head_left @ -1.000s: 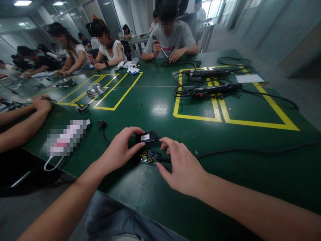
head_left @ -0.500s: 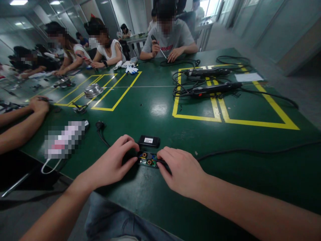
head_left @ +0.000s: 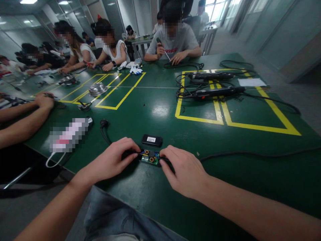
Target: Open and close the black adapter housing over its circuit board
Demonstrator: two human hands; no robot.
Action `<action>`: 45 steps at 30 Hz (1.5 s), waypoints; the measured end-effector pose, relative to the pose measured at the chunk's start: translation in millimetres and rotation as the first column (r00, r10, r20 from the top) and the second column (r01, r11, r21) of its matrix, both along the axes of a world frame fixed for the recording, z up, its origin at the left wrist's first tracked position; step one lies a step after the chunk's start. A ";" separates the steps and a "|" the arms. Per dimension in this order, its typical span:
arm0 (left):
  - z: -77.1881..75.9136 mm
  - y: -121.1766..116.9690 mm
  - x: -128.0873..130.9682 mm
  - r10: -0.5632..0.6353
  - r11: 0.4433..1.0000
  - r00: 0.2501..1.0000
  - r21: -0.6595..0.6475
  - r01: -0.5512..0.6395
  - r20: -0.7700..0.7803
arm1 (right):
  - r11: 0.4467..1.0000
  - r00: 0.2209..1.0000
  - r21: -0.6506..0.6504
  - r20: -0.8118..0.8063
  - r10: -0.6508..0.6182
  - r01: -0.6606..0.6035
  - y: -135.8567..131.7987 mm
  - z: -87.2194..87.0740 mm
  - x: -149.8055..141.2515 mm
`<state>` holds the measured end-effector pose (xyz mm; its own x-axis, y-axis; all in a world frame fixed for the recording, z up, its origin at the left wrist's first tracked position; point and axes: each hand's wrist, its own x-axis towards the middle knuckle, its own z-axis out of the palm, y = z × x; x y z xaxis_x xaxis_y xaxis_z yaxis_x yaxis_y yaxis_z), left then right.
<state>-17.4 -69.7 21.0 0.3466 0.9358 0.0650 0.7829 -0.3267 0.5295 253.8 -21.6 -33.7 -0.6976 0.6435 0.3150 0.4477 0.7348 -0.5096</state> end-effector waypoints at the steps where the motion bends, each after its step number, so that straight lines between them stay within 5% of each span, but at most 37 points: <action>1: -0.5 0.1 -0.8 -0.008 1.000 1.000 0.003 0.008 0.005 | 1.000 1.000 -0.008 0.004 0.003 -0.003 0.0 0.1 0.1; 11: -4.2 8.7 -10.1 -0.089 0.995 0.996 0.036 0.090 -0.025 | 0.993 0.999 0.115 -0.032 -0.010 0.014 2.1 -3.2 -2.9; 22: -25.4 51.2 16.3 0.009 0.994 1.000 0.112 -0.007 -0.018 | 0.996 0.988 0.043 -0.133 -0.078 0.084 -0.1 -2.2 -2.6; 30: 3.3 15.7 14.2 -0.154 0.987 0.985 0.049 0.151 0.076 | 0.996 0.983 -0.006 -0.164 -0.087 0.087 -3.3 1.8 -2.0; 45: 2.0 7.8 25.7 -0.183 0.980 0.971 0.055 0.193 -0.155 | 0.999 0.997 0.020 -0.067 -0.028 0.030 2.8 -4.6 -2.8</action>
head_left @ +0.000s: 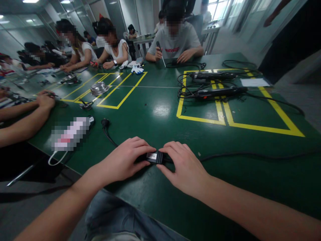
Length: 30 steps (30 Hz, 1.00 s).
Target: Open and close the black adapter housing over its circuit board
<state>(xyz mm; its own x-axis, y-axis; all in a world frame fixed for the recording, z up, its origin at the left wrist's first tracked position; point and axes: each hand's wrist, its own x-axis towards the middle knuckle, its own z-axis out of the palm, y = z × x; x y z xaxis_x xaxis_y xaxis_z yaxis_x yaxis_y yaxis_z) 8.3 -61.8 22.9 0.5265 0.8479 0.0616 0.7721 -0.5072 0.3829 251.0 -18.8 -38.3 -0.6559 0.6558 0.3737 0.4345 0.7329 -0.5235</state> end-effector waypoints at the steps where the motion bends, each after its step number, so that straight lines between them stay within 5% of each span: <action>1: 0.6 -0.3 0.9 0.004 1.000 0.999 0.016 -0.004 -0.038 | 1.000 1.000 0.009 0.005 -0.001 0.001 0.2 -0.6 0.0; 14: 6.4 3.4 -1.0 0.012 0.998 1.000 -0.054 -0.012 0.002 | 1.000 1.000 0.015 0.023 -0.005 0.005 0.4 -1.0 -1.8; 20: -3.4 22.4 -2.0 0.247 0.960 0.966 0.115 -0.254 0.078 | 0.996 0.996 0.018 0.003 -0.086 0.086 -1.1 -1.8 0.1; 25: -11.8 41.1 4.6 0.160 0.987 0.987 -0.019 -0.160 -0.003 | 0.999 0.999 0.049 0.048 -0.018 0.016 0.2 -1.2 0.8; 30: -4.1 23.0 2.5 0.146 0.986 0.989 0.074 -0.149 0.036 | 0.998 0.998 0.055 0.057 0.013 -0.017 0.6 -3.3 1.8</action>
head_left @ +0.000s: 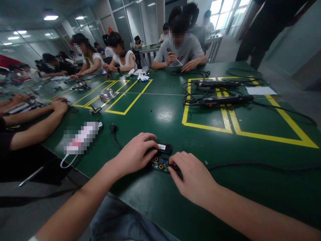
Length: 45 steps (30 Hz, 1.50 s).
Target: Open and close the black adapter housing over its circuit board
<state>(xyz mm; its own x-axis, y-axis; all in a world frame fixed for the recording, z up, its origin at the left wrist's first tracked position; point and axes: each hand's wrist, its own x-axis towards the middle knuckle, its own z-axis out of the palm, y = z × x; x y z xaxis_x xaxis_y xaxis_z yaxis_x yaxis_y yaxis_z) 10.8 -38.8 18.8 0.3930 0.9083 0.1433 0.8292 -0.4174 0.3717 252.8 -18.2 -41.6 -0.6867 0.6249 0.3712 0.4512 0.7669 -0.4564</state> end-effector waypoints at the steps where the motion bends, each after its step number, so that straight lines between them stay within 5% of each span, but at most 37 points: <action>1: 1.5 -7.2 -1.4 0.025 1.000 1.000 -0.014 -0.025 -0.007 | 1.000 1.000 -0.001 -0.005 0.004 -0.004 -0.1 0.0 0.5; 8: -7.2 -36.8 -15.6 0.047 0.973 0.999 -0.227 -0.044 0.010 | 1.000 1.000 0.019 0.024 0.008 -0.009 -0.1 -2.3 5.5; 23: -17.9 -32.7 -27.9 -0.046 0.986 0.984 -0.150 0.073 0.171 | 1.000 0.993 -0.001 -0.115 0.031 -0.031 0.6 -5.7 10.7; 37: -1.5 -14.7 -18.1 -0.089 0.994 0.993 -0.061 0.094 0.082 | 0.997 0.997 0.064 -0.063 0.046 -0.042 -0.3 -2.8 7.0; 41: -8.8 2.0 -2.1 -0.055 0.998 0.989 0.021 0.052 0.134 | 0.985 0.999 0.168 -0.036 0.038 -0.031 -2.0 -0.3 5.0; 45: -21.5 21.0 7.9 -0.078 0.994 0.996 -0.069 0.082 0.048 | 0.972 1.000 0.237 0.011 0.004 -0.007 -2.4 -2.0 3.8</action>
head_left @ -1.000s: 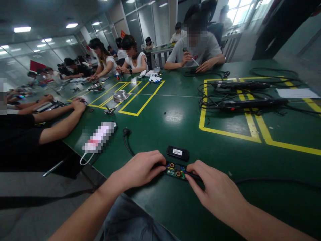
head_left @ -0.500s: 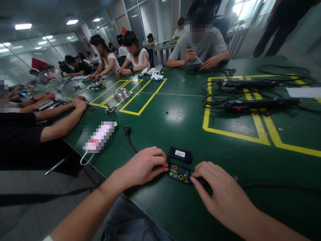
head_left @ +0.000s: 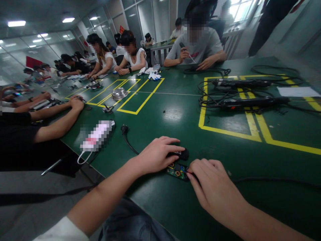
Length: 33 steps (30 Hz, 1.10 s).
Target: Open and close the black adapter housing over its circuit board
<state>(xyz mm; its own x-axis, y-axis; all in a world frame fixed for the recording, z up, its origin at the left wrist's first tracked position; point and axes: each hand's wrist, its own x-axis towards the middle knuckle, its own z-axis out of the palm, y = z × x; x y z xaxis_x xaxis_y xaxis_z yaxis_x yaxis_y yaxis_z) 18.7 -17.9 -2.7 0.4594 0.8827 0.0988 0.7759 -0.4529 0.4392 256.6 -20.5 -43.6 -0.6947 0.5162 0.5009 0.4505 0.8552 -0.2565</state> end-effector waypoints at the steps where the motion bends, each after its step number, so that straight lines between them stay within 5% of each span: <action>1: -2.0 3.1 0.6 -0.002 1.000 1.000 -0.020 0.002 -0.011 | 1.000 1.000 0.006 0.005 -0.004 0.004 0.1 -0.9 -0.1; 6: 2.0 -2.1 -4.4 0.064 0.998 0.995 -0.011 -0.063 0.075 | 0.998 0.998 -0.051 -0.045 -0.034 0.032 -0.7 -4.3 1.7; 10: 14.3 -26.7 -9.1 -0.020 1.000 0.979 -0.017 0.024 0.204 | 0.982 0.981 -0.152 -0.142 -0.130 0.109 -2.5 -4.3 5.1; 13: 16.6 -40.5 -10.8 -0.089 0.995 0.984 -0.032 0.095 0.153 | 0.985 0.991 -0.161 -0.102 -0.086 0.069 -1.9 -3.4 5.3; 33: -20.2 -48.3 -11.5 -0.044 0.998 0.949 0.048 0.030 0.312 | 0.964 0.995 -0.266 -0.095 -0.006 -0.019 5.3 1.4 3.4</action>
